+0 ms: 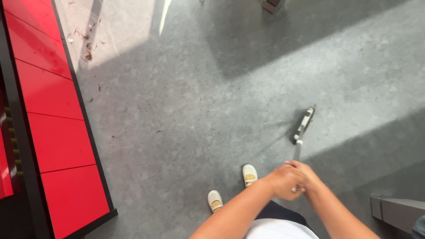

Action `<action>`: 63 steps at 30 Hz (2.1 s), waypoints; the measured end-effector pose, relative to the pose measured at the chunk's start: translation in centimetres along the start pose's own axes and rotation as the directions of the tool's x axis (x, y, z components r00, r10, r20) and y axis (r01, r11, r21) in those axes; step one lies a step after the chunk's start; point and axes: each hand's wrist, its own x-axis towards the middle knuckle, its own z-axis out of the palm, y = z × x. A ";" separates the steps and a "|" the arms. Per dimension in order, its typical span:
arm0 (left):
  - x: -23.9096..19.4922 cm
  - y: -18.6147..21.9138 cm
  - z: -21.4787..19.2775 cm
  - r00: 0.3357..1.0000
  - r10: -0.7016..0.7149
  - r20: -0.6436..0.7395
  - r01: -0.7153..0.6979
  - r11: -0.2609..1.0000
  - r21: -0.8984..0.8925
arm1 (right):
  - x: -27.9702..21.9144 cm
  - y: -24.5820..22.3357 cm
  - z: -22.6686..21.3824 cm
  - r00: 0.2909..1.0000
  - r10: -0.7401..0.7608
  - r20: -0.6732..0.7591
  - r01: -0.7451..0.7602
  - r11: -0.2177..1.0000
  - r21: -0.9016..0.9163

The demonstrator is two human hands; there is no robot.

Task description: The person sweeps debris across the floor into a corner using a golf club.

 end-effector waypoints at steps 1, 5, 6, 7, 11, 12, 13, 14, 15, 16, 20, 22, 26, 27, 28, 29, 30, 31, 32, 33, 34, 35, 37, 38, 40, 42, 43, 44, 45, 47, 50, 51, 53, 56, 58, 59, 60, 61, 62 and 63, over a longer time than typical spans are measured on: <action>-0.3 -0.6 -0.5 0.999 -0.044 0.013 0.043 0.999 0.026 | 2.2 0.4 -0.2 0.997 -0.027 0.074 0.026 0.999 0.019; -3.8 0.7 -4.5 0.980 -0.149 -0.129 0.158 0.985 0.063 | 8.2 2.2 4.6 0.952 0.191 0.238 -0.187 0.981 -0.040; -4.6 1.2 -5.6 0.971 -0.147 -0.187 0.168 0.980 0.106 | 8.6 2.3 6.7 0.970 0.166 0.176 -0.156 0.985 -0.069; -5.2 1.7 -6.1 0.959 -0.145 -0.244 0.183 0.973 0.140 | 8.7 2.4 8.7 0.984 0.141 0.109 -0.130 0.987 -0.097; -4.8 1.2 -9.3 0.907 -0.348 -0.239 0.406 0.874 0.267 | 7.3 -0.5 15.8 0.906 0.273 0.324 -0.215 0.955 -0.203; -4.3 0.7 -10.1 0.890 -0.381 -0.251 0.444 0.849 0.286 | 7.1 -1.7 17.4 0.904 0.287 0.317 -0.219 0.947 -0.234; -4.0 0.5 -10.8 0.872 -0.414 -0.261 0.481 0.822 0.303 | 6.8 -2.5 18.4 0.902 0.303 0.308 -0.225 0.939 -0.261; -4.0 0.6 -11.3 0.893 -0.357 -0.275 0.433 0.849 0.302 | 6.3 -2.8 18.8 0.913 0.247 0.325 -0.173 0.955 -0.241; -3.8 0.9 -12.0 0.911 -0.295 -0.288 0.379 0.875 0.302 | 5.5 -3.2 19.0 0.922 0.187 0.339 -0.117 0.969 -0.217; -3.6 1.4 -12.8 0.925 -0.232 -0.300 0.323 0.896 0.303 | 4.9 -3.6 19.6 0.927 0.127 0.352 -0.061 0.979 -0.193; -3.4 5.3 -13.7 0.976 -0.031 -0.215 0.080 0.972 0.223 | -0.3 -2.6 16.8 0.974 0.110 0.199 -0.075 0.981 -0.177; -2.5 6.5 -14.4 0.982 0.006 -0.187 0.027 0.985 0.169 | -2.6 -2.8 15.3 0.954 0.047 0.296 -0.024 0.996 -0.081; -2.9 6.5 -15.0 0.980 -0.101 -0.173 0.104 0.995 0.007 | -4.0 -3.3 15.7 0.979 -0.013 0.205 0.039 0.992 -0.121; -3.2 6.0 -15.4 0.976 -0.077 -0.202 0.082 0.997 0.013 | -3.9 -3.1 16.3 0.976 -0.057 0.209 0.092 0.983 -0.162; -3.5 5.3 -16.0 0.980 -0.098 -0.172 0.106 0.994 0.037 | -3.6 -2.9 16.8 0.971 -0.100 0.216 0.144 0.969 -0.200; -3.9 4.6 -16.5 0.982 -0.123 -0.142 0.133 0.989 0.060 | -2.8 -2.6 17.5 0.978 -0.081 0.194 0.116 0.977 -0.180; -4.2 3.8 -17.0 0.983 -0.148 -0.112 0.158 0.984 0.084 | -1.5 -2.4 18.5 0.983 -0.061 0.173 0.089 0.983 -0.158; -4.5 3.3 -17.3 0.973 -0.220 -0.068 0.227 0.967 0.120 | -0.7 -2.0 19.0 0.988 -0.036 0.150 0.057 0.989 -0.137; -4.8 2.7 -17.7 0.956 -0.291 -0.026 0.292 0.943 0.159 | 0.3 -1.7 19.6 0.974 0.023 0.227 0.006 0.992 -0.127; -4.8 1.9 -18.5 0.933 -0.361 0.008 0.352 0.913 0.205 | 1.5 -1.9 20.6 0.956 0.069 0.286 -0.033 0.991 -0.131; -4.7 1.0 -19.2 0.940 -0.342 -0.025 0.337 0.908 0.248 | 2.8 -2.5 21.5 0.939 0.108 0.327 -0.068 0.989 -0.132; -4.7 0.2 -19.7 0.944 -0.325 -0.059 0.328 0.900 0.286 | 4.0 -3.0 22.5 0.925 0.146 0.352 -0.101 0.984 -0.144; -4.3 -1.8 -20.7 0.942 -0.321 -0.093 0.332 0.864 0.378 | 6.6 -4.4 25.0 0.891 0.200 0.407 -0.148 0.977 -0.156; -3.8 -3.0 -21.3 0.937 -0.336 -0.096 0.343 0.836 0.429 | 7.7 -5.4 26.3 0.873 0.220 0.436 -0.162 0.973 -0.166; -2.8 -5.2 -22.3 0.923 -0.368 -0.110 0.374 0.798 0.473 | 9.4 -7.5 28.5 0.835 0.262 0.484 -0.193 0.963 -0.188; -1.8 -6.6 -23.7 0.908 -0.401 -0.119 0.407 0.784 0.468 | 9.9 -9.4 30.0 0.810 0.276 0.517 -0.199 0.959 -0.200; -1.4 -6.5 -23.9 0.912 -0.391 -0.122 0.398 0.778 0.486 | 9.6 -10.2 30.3 0.798 0.280 0.534 -0.201 0.959 -0.202; -0.9 -6.0 -24.2 0.916 -0.381 -0.125 0.390 0.771 0.504 | 9.0 -10.9 30.3 0.799 0.277 0.535 -0.198 0.959 -0.201; 0.0 -5.4 -25.0 0.921 -0.366 -0.131 0.377 0.761 0.528 | 8.1 -11.6 30.4 0.796 0.270 0.542 -0.191 0.961 -0.198; 0.4 -1.9 -24.8 0.945 -0.267 -0.191 0.326 0.824 0.463 | 5.5 -12.3 29.5 0.811 0.239 0.534 -0.166 0.969 -0.181; 1.4 2.9 -24.0 0.952 -0.096 -0.290 0.209 0.897 0.389 | 1.3 -13.2 26.5 0.872 0.209 0.443 -0.157 0.976 -0.151; 1.6 4.1 -23.3 0.948 -0.153 -0.280 0.238 0.925 0.298 | 0.2 -13.3 25.5 0.893 0.231 0.386 -0.194 0.972 -0.132; 2.3 4.3 -22.8 0.925 -0.234 -0.301 0.295 0.939 0.176 | -0.3 -14.0 24.6 0.917 0.256 0.305 -0.214 0.963 -0.163; 3.4 1.8 -22.4 0.861 -0.333 -0.384 0.407 0.904 0.129 | 1.9 -15.3 24.7 0.922 0.260 0.286 -0.163 0.932 -0.324; 3.8 -0.4 -21.9 0.814 -0.419 -0.403 0.511 0.845 0.155 | 4.7 -15.5 24.5 0.906 0.317 0.281 -0.180 0.888 -0.423; 4.0 -1.5 -21.3 0.797 -0.424 -0.431 0.530 0.833 0.160 | 6.7 -15.1 24.1 0.888 0.291 0.356 -0.145 0.912 -0.383; 4.3 -2.8 -21.0 0.779 -0.429 -0.458 0.548 0.820 0.165 | 9.3 -14.5 24.5 0.865 0.261 0.428 -0.114 0.934 -0.339; 4.5 -4.1 -21.1 0.759 -0.426 -0.492 0.567 0.804 0.179 | 12.1 -14.3 25.3 0.832 0.225 0.507 -0.077 0.952 -0.298; 4.8 -5.0 -21.0 0.749 -0.429 -0.505 0.585 0.786 0.200 | 14.5 -14.7 25.7 0.773 0.309 0.554 -0.113 0.927 -0.358; 5.3 -5.9 -20.9 0.734 -0.435 -0.521 0.608 0.763 0.220 | 16.5 -15.5 25.8 0.718 0.372 0.588 -0.116 0.897 -0.426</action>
